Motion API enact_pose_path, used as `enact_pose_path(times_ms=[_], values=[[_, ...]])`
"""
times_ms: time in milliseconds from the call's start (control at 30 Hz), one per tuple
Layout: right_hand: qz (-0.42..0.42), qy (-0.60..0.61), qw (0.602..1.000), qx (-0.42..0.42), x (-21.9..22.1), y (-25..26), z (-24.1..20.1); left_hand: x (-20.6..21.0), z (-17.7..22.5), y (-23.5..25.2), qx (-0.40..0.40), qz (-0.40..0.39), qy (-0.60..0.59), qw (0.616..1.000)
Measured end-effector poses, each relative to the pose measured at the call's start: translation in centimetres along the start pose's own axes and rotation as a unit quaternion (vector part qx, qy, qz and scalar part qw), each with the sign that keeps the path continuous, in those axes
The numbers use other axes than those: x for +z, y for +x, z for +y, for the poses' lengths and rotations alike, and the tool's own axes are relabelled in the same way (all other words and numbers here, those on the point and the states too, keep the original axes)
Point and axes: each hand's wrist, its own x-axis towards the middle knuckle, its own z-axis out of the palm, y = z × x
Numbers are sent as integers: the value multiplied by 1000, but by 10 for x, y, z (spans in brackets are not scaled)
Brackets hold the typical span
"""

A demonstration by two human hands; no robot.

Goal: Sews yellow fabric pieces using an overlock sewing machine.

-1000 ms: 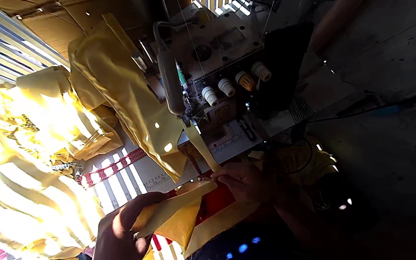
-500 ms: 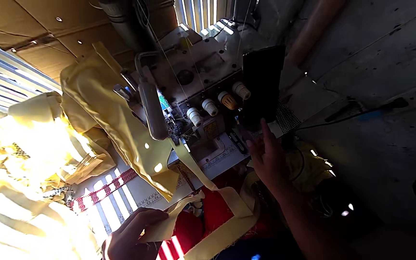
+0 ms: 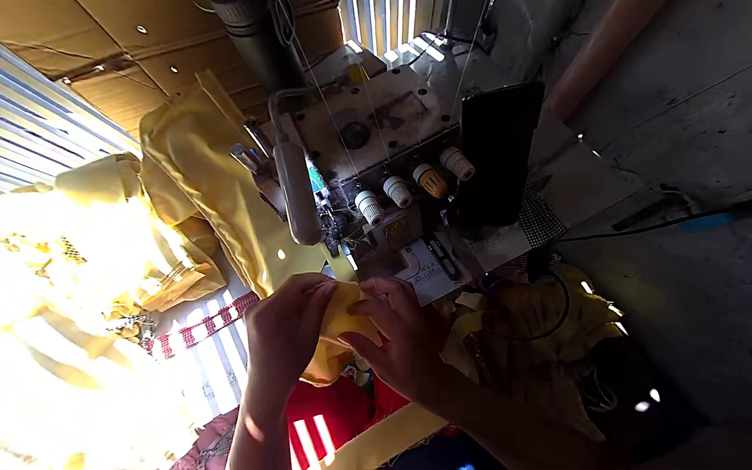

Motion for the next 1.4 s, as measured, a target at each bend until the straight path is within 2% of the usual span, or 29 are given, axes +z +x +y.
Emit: enact_pose_path(times_ms=[133,233,367,500,600,733,833,900,967,1000,1100,1167,1233,1333,1400], values=[[22,-17,999,18,5,1,12,-10,-14,6,8,27,68,997],[2,74,995,70,5,-3,21,-13,-9,11,-6,47,110,993],[-39,190,973,128,-9,-2,20,-12,-8,15,-31,39,93,994],[-95,206,960,163,-26,5,25,-10,-8,14,-27,52,95,994],[-161,245,948,125,-35,14,34,-7,-8,9,15,54,141,988],[-231,363,899,87,-43,28,33,-5,1,-5,65,25,268,961],[-223,324,912,113,-45,35,25,1,11,-20,74,9,309,948],[-214,274,927,141,-47,40,16,6,14,-28,60,-4,313,948],[-202,274,927,155,-50,43,5,12,15,-34,52,-12,301,952],[-195,307,918,157,-51,46,0,15,15,-35,54,-13,295,954],[-167,453,855,187,-48,53,-11,24,16,-35,66,-18,281,957],[-168,489,832,201,-44,55,-17,30,14,-33,65,-2,268,961],[-170,462,852,176,-40,47,-20,32,12,-32,51,20,241,969],[-188,347,911,122,-40,30,-20,30,10,-36,40,41,219,974],[-202,275,934,108,-42,20,-19,29,9,-41,39,38,210,976]])
